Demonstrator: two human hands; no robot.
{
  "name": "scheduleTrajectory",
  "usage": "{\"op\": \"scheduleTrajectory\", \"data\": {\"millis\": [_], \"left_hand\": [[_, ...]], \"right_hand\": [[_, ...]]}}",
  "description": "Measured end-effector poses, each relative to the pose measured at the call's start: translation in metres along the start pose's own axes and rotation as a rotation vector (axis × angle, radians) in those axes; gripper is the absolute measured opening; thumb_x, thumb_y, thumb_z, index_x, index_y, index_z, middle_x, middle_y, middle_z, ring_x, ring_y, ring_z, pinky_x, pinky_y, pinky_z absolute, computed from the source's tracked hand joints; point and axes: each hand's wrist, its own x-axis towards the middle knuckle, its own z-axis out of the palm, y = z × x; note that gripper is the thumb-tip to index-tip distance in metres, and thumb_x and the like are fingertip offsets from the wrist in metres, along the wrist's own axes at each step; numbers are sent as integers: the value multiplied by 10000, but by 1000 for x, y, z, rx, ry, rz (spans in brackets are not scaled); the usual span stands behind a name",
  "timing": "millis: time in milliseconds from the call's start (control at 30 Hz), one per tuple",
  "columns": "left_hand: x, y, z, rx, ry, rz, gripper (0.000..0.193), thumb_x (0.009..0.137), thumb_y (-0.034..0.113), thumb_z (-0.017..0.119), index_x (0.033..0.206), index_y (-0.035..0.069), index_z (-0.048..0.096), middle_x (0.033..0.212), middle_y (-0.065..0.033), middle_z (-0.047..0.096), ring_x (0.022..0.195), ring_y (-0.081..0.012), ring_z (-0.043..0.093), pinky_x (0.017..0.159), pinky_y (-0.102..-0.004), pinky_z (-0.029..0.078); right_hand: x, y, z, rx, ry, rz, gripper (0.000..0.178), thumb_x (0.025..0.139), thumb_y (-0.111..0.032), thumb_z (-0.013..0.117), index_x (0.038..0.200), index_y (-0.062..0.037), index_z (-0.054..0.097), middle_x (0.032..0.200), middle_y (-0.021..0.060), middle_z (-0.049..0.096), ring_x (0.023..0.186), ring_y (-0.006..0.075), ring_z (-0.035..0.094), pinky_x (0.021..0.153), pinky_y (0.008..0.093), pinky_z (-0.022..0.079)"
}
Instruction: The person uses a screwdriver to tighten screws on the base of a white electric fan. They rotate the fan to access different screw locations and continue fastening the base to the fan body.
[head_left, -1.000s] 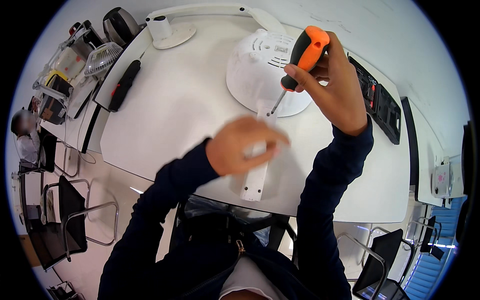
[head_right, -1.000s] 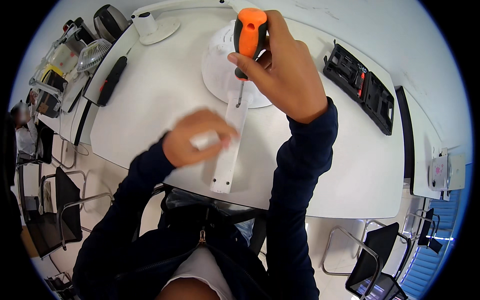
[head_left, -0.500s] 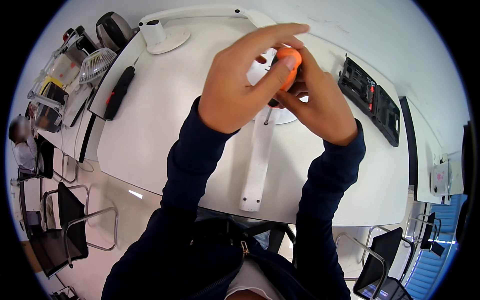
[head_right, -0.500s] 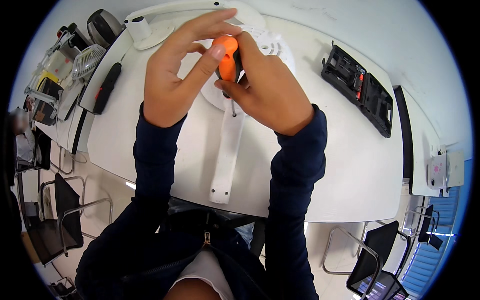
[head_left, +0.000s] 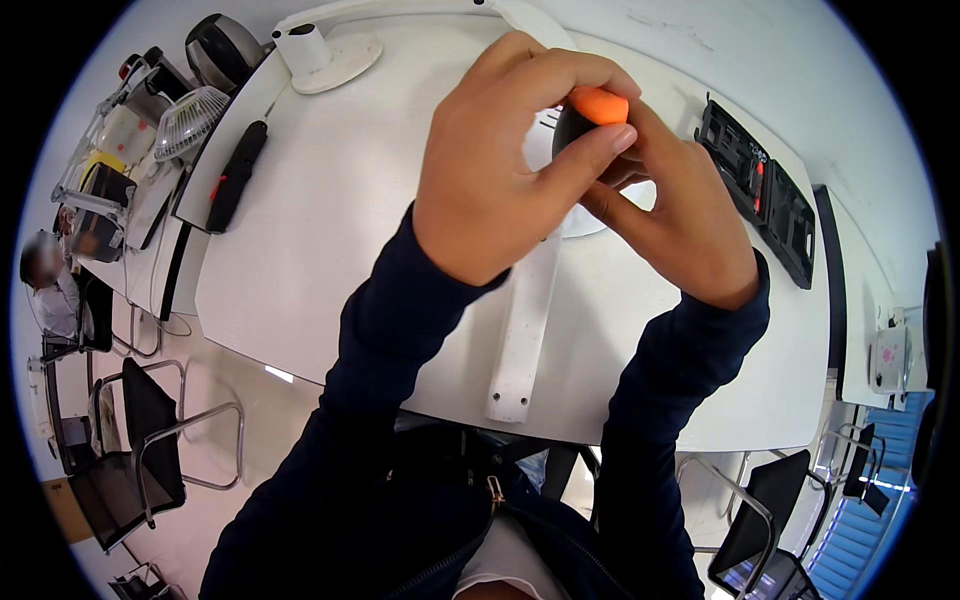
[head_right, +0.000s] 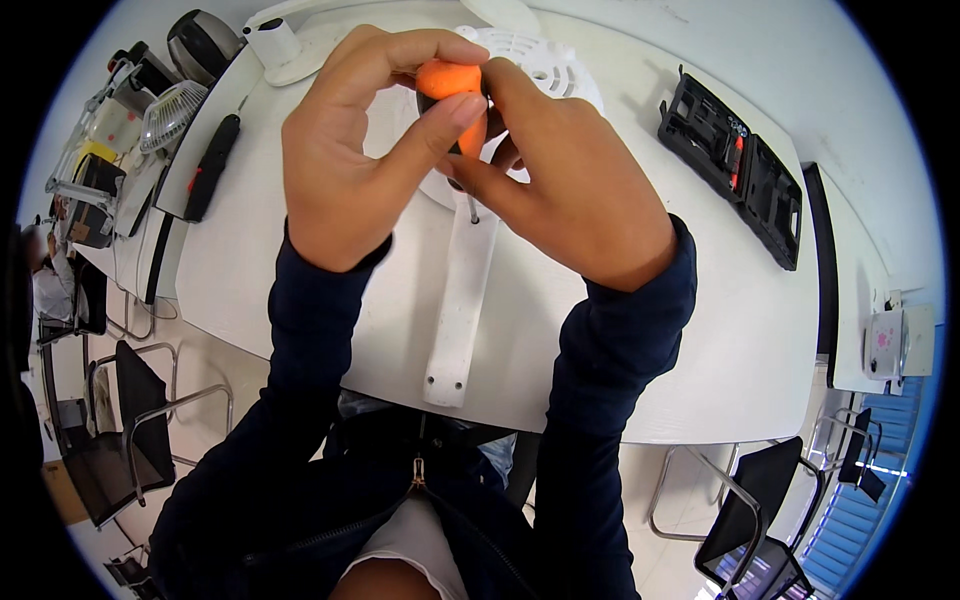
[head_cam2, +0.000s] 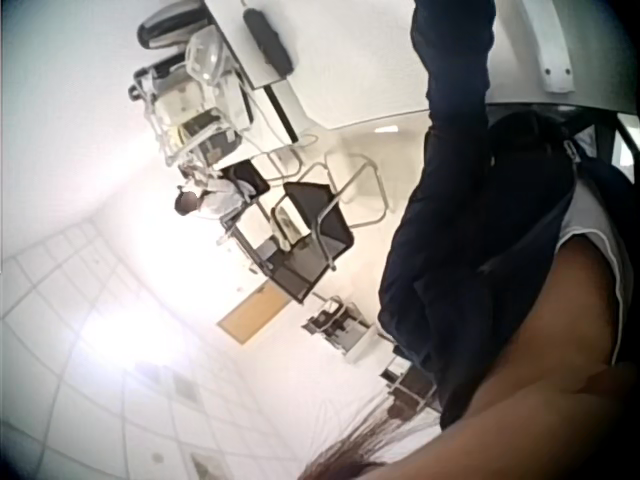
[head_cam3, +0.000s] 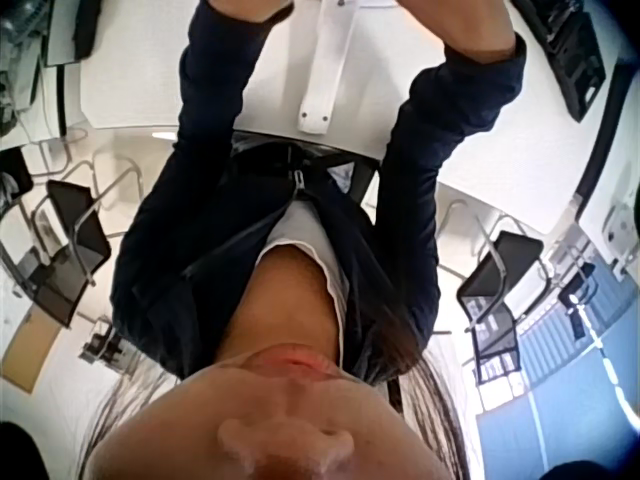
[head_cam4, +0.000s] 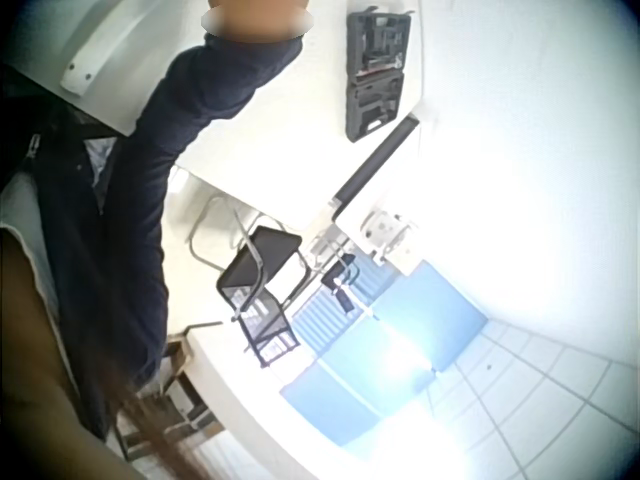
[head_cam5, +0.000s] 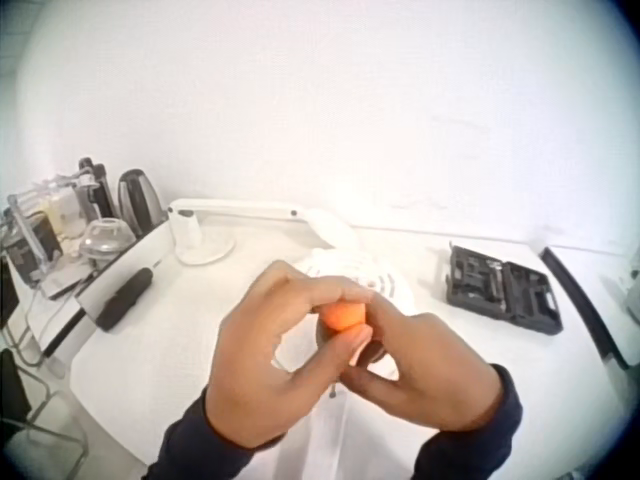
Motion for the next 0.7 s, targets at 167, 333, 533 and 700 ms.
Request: {"op": "scheduleTrajectory", "data": {"millis": [167,333,533,700], "left_hand": [[-4,-1,12,65,68,92,260,739,67,703,987,36,633,917,-66,603,807,-159,570,758,-254,454],[0,-4,6,-19,-7,92,313,738,80,710,1034,38,616,958,-70,611,879,-182,591,816,-268,461],[2,-8,-1,-34,-20,120,327,697,128,743,983,52,604,892,-96,628,799,-222,616,763,-289,491],[-3,-17,-9,-124,-108,152,380,723,154,719,1053,39,569,935,-108,637,862,-248,628,832,-311,481]], "right_hand": [[-4,-4,-1,-31,87,-44,394,751,-96,663,1085,20,488,792,147,634,693,273,647,654,314,513],[-5,-10,-8,-127,72,4,399,735,-58,672,1090,20,509,820,120,630,750,204,643,732,287,507],[-5,-12,-8,-111,65,31,411,734,-76,684,1096,12,510,824,119,634,730,205,646,733,279,506],[-9,-10,-12,-194,101,56,453,742,-137,708,1129,-3,516,829,107,656,728,197,650,738,285,503]]}}
